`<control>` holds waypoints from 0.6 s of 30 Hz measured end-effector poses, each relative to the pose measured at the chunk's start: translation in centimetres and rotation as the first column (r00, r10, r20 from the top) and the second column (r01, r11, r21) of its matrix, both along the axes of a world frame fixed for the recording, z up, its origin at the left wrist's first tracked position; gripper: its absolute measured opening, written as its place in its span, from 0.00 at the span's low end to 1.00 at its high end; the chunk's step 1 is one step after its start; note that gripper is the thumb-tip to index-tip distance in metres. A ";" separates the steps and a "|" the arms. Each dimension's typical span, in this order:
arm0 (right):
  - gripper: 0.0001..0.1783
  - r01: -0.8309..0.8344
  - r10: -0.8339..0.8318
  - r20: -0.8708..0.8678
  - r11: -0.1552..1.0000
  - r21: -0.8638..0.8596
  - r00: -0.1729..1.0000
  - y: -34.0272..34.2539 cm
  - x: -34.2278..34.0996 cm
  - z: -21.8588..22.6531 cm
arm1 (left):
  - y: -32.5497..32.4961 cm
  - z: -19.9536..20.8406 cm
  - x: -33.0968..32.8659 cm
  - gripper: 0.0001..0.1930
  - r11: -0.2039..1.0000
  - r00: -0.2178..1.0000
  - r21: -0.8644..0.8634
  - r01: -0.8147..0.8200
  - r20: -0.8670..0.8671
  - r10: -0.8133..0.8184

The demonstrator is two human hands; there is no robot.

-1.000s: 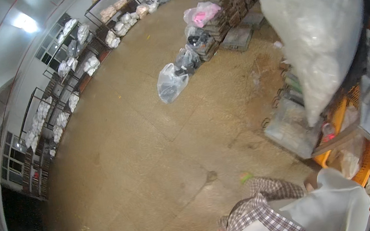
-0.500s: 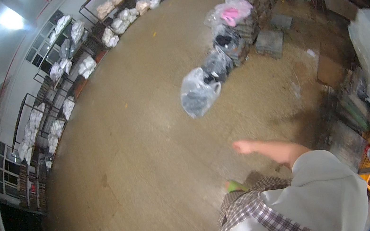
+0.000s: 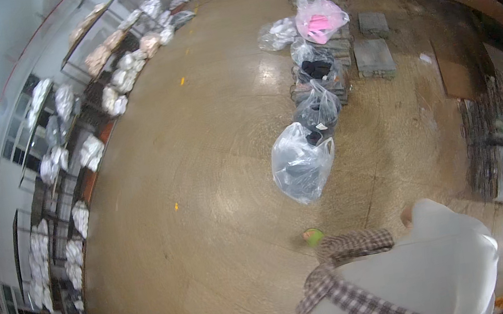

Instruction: The person picks up pairs of black and white slippers from a metal pot and a bin, inspects them, and places them on a table or into a bin. The person handles the slippers one pair at a time, turning them over to check the soles before stacking them.

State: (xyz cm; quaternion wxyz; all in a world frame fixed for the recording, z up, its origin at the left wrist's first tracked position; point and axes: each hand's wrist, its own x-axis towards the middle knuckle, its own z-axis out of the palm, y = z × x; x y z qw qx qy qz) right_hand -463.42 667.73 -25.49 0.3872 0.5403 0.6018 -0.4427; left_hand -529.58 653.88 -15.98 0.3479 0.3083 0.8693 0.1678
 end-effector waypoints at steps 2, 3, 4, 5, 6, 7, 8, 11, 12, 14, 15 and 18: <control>0.23 -0.030 0.045 -0.145 0.994 0.104 0.988 5.0 -5.1 0.5 | 7.8 1.3 -2.5 0.12 0.989 0.964 0.079 -0.126 0.244 0.103; 0.21 0.448 -0.458 0.051 0.883 0.142 0.887 10.8 -10.6 0.1 | 11.3 2.1 -3.2 0.11 0.996 0.957 0.063 -0.070 0.287 0.049; 0.23 -0.004 0.003 -0.028 1.000 -0.019 1.000 17.9 -15.4 0.7 | 13.9 3.4 -4.1 0.10 0.997 0.941 0.028 -0.075 0.333 0.061; 0.22 0.123 -0.041 -0.255 0.941 0.314 0.966 23.5 -20.3 2.1 | 16.3 4.4 -4.8 0.09 0.996 0.916 0.000 -0.093 0.392 0.085; 0.21 0.294 -0.141 -0.428 0.902 0.317 0.893 29.3 -24.7 4.2 | 18.5 5.3 -5.7 0.09 0.996 0.895 0.005 -0.092 0.438 0.080; 0.19 0.203 0.070 -0.497 0.857 0.474 0.865 34.9 -28.9 6.4 | 20.9 5.7 -6.5 0.09 0.991 0.877 -0.073 -0.109 0.463 0.130; 0.19 0.469 -0.116 -0.691 0.811 0.349 0.714 40.3 -33.0 8.5 | 23.3 5.7 -7.5 0.09 0.990 0.884 -0.118 -0.081 0.449 0.126; 0.17 0.532 0.017 -0.841 0.767 0.358 0.541 53.2 -41.9 13.2 | 31.2 3.8 -10.9 0.09 0.970 0.904 -0.244 -0.022 0.409 0.124; 0.17 0.583 0.064 -0.909 0.748 0.317 0.412 56.4 -43.6 13.4 | 34.2 2.8 -12.6 0.09 0.962 0.911 -0.273 0.002 0.397 0.111; 0.17 0.563 -0.021 -0.831 0.745 0.358 0.556 62.0 -45.2 11.8 | 40.8 1.0 -16.3 0.09 0.944 0.921 -0.324 0.056 0.382 0.076; 0.18 0.589 -0.012 -0.836 0.715 0.376 0.548 64.4 -45.9 10.4 | 44.4 0.4 -18.6 0.10 0.936 0.927 -0.341 0.086 0.372 0.050; 0.15 0.483 -0.342 -0.445 0.838 0.255 0.828 68.3 -43.4 7.1 | 57.6 -0.2 -26.0 0.10 0.922 0.938 -0.347 0.173 0.343 -0.047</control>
